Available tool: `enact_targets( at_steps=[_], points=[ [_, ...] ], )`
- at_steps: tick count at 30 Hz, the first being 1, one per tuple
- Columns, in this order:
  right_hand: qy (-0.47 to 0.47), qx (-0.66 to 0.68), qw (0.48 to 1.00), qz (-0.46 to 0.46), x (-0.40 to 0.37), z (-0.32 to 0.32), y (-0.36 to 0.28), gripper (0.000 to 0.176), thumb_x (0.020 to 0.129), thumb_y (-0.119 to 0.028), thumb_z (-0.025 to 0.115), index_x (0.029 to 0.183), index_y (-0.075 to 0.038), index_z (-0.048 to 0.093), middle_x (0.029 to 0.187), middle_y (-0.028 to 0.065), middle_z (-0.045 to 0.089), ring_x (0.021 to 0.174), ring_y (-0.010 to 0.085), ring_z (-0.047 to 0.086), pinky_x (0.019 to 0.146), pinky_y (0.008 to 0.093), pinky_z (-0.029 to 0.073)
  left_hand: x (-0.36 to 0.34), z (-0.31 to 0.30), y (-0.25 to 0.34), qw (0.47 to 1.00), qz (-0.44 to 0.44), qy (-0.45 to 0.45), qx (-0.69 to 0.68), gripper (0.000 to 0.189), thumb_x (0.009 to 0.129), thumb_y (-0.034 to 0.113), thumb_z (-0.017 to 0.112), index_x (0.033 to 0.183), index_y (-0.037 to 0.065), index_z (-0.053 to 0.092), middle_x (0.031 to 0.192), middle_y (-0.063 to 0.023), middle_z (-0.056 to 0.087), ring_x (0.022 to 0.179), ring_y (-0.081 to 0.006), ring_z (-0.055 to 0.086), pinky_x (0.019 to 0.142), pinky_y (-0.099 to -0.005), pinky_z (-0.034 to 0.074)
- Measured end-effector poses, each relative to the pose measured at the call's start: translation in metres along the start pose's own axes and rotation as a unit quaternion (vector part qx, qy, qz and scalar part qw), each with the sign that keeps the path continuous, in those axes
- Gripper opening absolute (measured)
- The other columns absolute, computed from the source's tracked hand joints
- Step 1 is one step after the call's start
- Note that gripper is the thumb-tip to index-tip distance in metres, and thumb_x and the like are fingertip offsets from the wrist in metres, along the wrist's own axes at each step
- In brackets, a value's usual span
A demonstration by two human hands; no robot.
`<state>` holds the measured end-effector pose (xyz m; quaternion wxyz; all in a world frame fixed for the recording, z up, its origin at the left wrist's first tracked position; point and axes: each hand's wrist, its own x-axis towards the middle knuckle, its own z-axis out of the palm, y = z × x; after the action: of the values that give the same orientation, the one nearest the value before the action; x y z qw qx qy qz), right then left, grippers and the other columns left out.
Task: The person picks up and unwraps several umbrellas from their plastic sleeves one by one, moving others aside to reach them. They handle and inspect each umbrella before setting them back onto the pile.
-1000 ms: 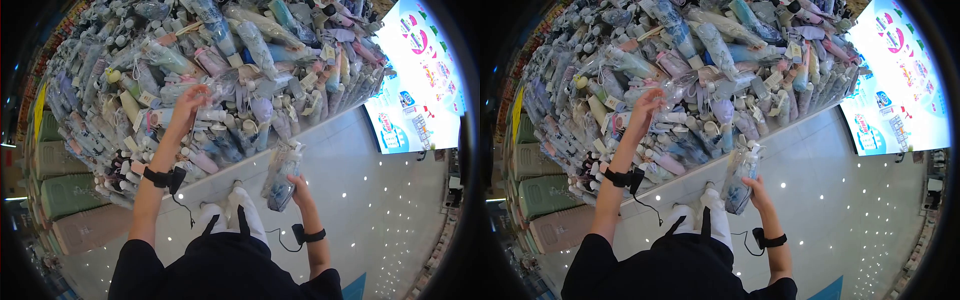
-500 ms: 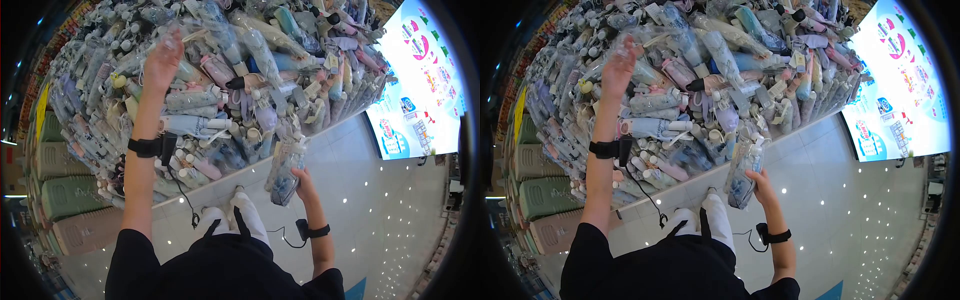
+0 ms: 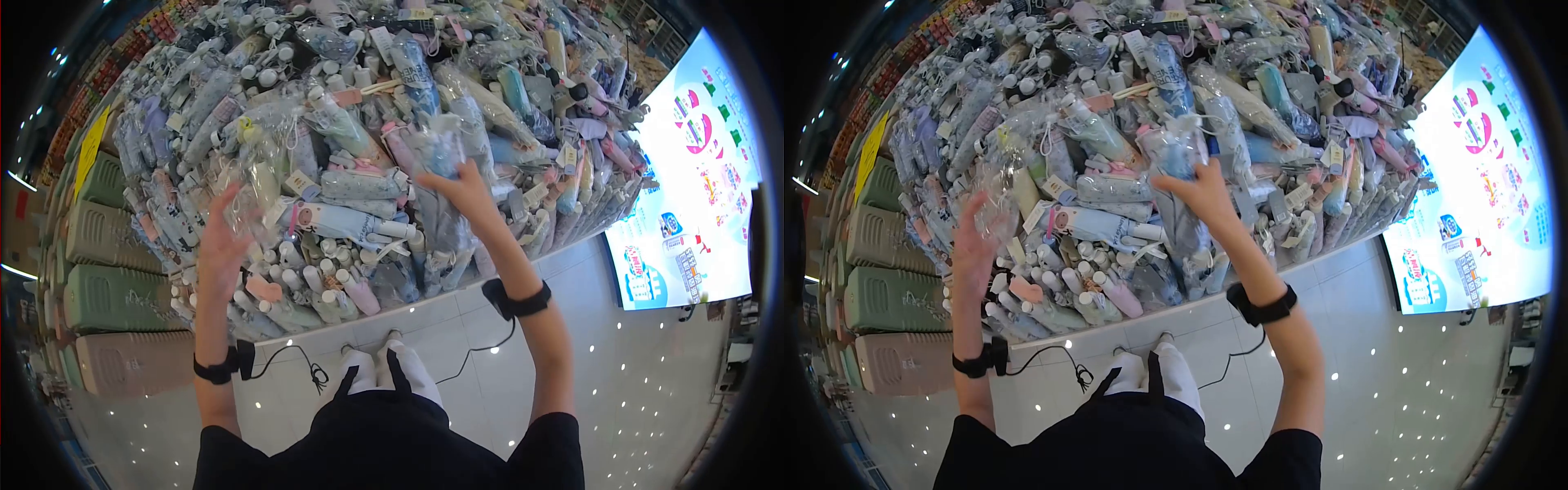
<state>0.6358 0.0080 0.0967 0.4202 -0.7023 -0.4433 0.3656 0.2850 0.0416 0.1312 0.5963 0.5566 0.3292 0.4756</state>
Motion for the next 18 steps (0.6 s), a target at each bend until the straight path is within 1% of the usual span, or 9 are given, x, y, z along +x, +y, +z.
enact_targets(
  at_steps=[2,5,8,9,12,13,16,17,18],
  points=[
    [0.031,-0.159,0.985,-0.051,0.049,0.036,-0.008,0.062,0.063,-0.045,0.073,0.102,0.001,0.059,0.111,0.0179,0.046,0.102,0.0292,0.048,0.086,0.0372,0.041,-0.025,-0.007,-0.002,0.999,-0.009,-0.016,0.031,0.077,0.068,0.005,0.068,0.135,0.004,0.03,0.134,-0.0045,0.033,0.11,-0.0235,0.047,0.084,-0.0314,0.046],
    [0.088,-0.261,0.961,-0.04,0.097,0.088,-0.032,0.059,0.062,-0.048,0.071,0.098,-0.002,0.062,0.119,0.0217,0.038,0.106,0.0381,0.043,0.085,0.0472,0.04,-0.057,-0.007,-0.002,0.999,-0.036,-0.018,0.021,0.079,0.069,0.001,0.066,0.137,0.006,0.026,0.136,-0.0049,0.029,0.109,-0.0224,0.047,0.082,-0.0309,0.044],
    [0.192,-0.338,0.919,-0.07,0.146,0.131,-0.017,0.059,0.061,-0.049,0.071,0.098,-0.004,0.062,0.121,0.0226,0.036,0.104,0.0425,0.041,0.081,0.0536,0.039,-0.079,-0.02,-0.012,0.999,-0.033,-0.021,0.028,0.081,0.069,0.0,0.064,0.139,0.007,0.024,0.138,-0.0042,0.025,0.109,-0.0215,0.046,0.083,-0.0312,0.042],
    [0.209,-0.338,0.916,-0.059,0.152,0.139,-0.013,0.057,0.062,-0.051,0.071,0.097,-0.006,0.064,0.123,0.0226,0.037,0.108,0.0426,0.041,0.085,0.0552,0.037,-0.085,-0.021,-0.012,0.999,-0.038,-0.017,0.03,0.081,0.069,0.0,0.065,0.139,0.007,0.024,0.137,-0.0041,0.026,0.109,-0.0214,0.047,0.083,-0.0316,0.042],
    [0.263,-0.395,0.877,-0.078,0.162,0.151,-0.001,0.06,0.065,-0.054,0.069,0.102,-0.006,0.062,0.125,0.0239,0.035,0.108,0.0435,0.04,0.086,0.0556,0.035,-0.097,-0.028,-0.012,0.998,-0.056,-0.003,0.032,0.081,0.069,0.002,0.065,0.139,0.007,0.024,0.135,-0.004,0.028,0.107,-0.0208,0.047,0.083,-0.0325,0.041],
    [0.266,-0.366,0.883,-0.121,0.158,0.146,0.004,0.058,0.068,-0.052,0.068,0.099,-0.004,0.058,0.123,0.0257,0.035,0.108,0.0458,0.039,0.086,0.0537,0.035,-0.1,-0.031,-0.016,0.998,-0.061,0.005,0.026,0.081,0.069,0.003,0.065,0.139,0.007,0.024,0.133,-0.0042,0.03,0.107,-0.0205,0.047,0.083,-0.0324,0.041],
    [0.268,-0.171,0.886,-0.337,0.15,0.12,0.017,0.051,0.072,-0.044,0.068,0.093,-0.001,0.052,0.12,0.0291,0.036,0.107,0.0468,0.038,0.088,0.05,0.035,-0.104,-0.034,-0.026,0.997,-0.066,0.024,0.018,0.081,0.069,0.005,0.066,0.139,0.008,0.025,0.132,-0.0048,0.033,0.105,-0.0198,0.048,0.082,-0.0323,0.041],
    [0.274,-0.149,0.871,-0.38,0.148,0.107,0.019,0.042,0.077,-0.033,0.067,0.092,0.001,0.047,0.112,0.0281,0.042,0.104,0.0431,0.041,0.086,0.0446,0.036,-0.104,-0.035,-0.03,0.997,-0.067,0.029,0.018,0.081,0.069,0.005,0.066,0.139,0.008,0.025,0.131,-0.0051,0.034,0.105,-0.0196,0.048,0.082,-0.0323,0.041],
    [0.285,-0.137,0.892,-0.323,0.142,0.091,0.015,0.038,0.078,-0.029,0.065,0.092,0.002,0.046,0.107,0.026,0.044,0.102,0.0405,0.043,0.085,0.0438,0.036,-0.105,-0.037,-0.036,0.997,-0.069,0.026,0.013,0.08,0.069,0.005,0.066,0.139,0.008,0.025,0.132,-0.0052,0.033,0.104,-0.0196,0.048,0.082,-0.0323,0.041]
  ],
)
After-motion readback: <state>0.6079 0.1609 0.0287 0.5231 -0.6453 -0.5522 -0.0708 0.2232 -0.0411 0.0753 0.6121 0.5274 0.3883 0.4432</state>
